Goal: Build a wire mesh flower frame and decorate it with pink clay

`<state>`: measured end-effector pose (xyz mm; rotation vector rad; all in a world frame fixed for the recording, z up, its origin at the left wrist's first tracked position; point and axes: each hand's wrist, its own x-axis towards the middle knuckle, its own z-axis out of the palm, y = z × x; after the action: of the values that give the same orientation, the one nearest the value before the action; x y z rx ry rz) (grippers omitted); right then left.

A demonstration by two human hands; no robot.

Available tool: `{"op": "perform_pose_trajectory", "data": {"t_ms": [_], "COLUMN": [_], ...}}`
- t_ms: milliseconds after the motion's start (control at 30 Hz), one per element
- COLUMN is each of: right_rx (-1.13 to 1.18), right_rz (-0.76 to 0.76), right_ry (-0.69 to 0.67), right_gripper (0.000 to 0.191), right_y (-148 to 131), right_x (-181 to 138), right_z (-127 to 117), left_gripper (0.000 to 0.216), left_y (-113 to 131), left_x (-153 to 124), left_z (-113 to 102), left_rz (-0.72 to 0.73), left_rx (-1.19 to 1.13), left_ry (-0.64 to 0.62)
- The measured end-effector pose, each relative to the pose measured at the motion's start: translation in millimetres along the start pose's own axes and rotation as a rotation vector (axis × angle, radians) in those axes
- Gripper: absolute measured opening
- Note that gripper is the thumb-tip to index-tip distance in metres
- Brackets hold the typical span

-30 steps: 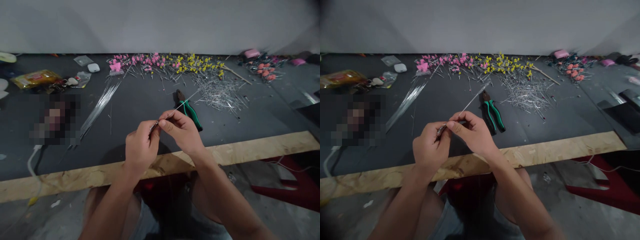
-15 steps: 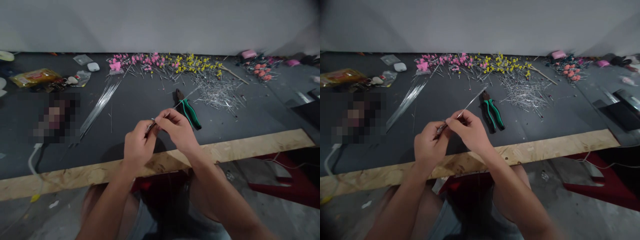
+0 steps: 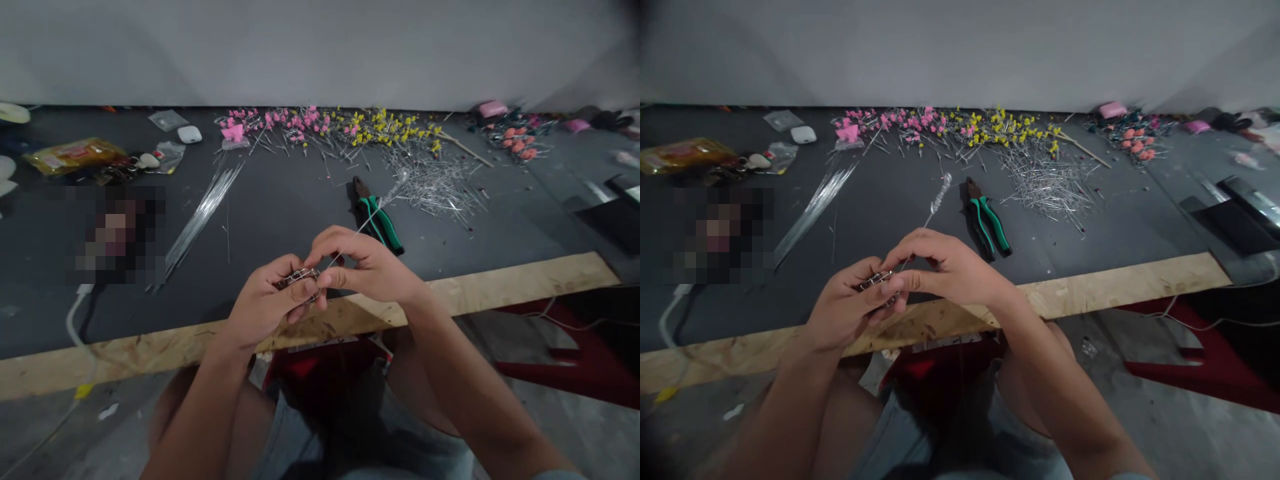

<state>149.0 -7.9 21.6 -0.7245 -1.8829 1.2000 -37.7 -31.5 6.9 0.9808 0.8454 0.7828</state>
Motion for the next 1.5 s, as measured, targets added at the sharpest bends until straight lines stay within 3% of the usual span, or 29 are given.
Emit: {"op": "perform_pose_trajectory", "data": {"t_ms": [233, 467, 667, 767, 933, 1067, 1167, 1300, 1400, 1500], "right_rx": [-0.108, -0.095, -0.21, -0.253, -0.316, -0.314, -0.277, -0.23, -0.145, 0.039], "right_rz": [0.019, 0.044, 0.087, 0.166, 0.44, 0.574, 0.632, 0.66, 0.633, 0.59], "right_ry": [0.032, -0.051, 0.029, 0.102, 0.188, 0.168, 0.109, 0.071, 0.084, 0.01], "right_gripper": [0.016, 0.022, 0.021, 0.024, 0.035, 0.039, 0.038, 0.034, 0.03, 0.022], "right_y": [2.8, 2.1, 5.3, 4.8, 5.2, 13.8, 20.8, 23.0, 17.9, 9.5], "right_x": [-2.0, 0.9, 2.3, 0.8, 2.2, 5.7, 7.4, 7.2, 4.4, -0.2], "right_z": [-1.7, -3.8, -2.2, 1.3, 6.2, 3.4, -0.1, -3.0, -8.8, -20.3], "left_gripper": [0.024, 0.024, 0.022, 0.021, 0.013, 0.017, 0.024, 0.019, 0.016, 0.016], "left_y": [-0.4, -0.3, 0.1, -2.6, -11.7, -26.4, -36.2, -35.4, -27.0, -18.8], "left_x": [2.8, 2.9, 5.1, 7.3, 14.6, 21.4, 24.2, 25.2, 25.6, 25.2], "left_z": [5.1, 4.3, 4.5, 3.2, 2.3, 1.7, 2.0, 5.6, 8.5, 10.2], "left_rz": [0.078, 0.095, 0.153, 0.219, 0.319, 0.444, 0.493, 0.35, 0.166, 0.048], "left_rx": [0.074, 0.1, 0.222, 0.384, 0.864, 1.258, 1.403, 1.148, 0.683, 0.245], "left_ry": [0.047, 0.061, 0.13, 0.191, 0.409, 0.495, 0.487, 0.453, 0.351, 0.217]}}
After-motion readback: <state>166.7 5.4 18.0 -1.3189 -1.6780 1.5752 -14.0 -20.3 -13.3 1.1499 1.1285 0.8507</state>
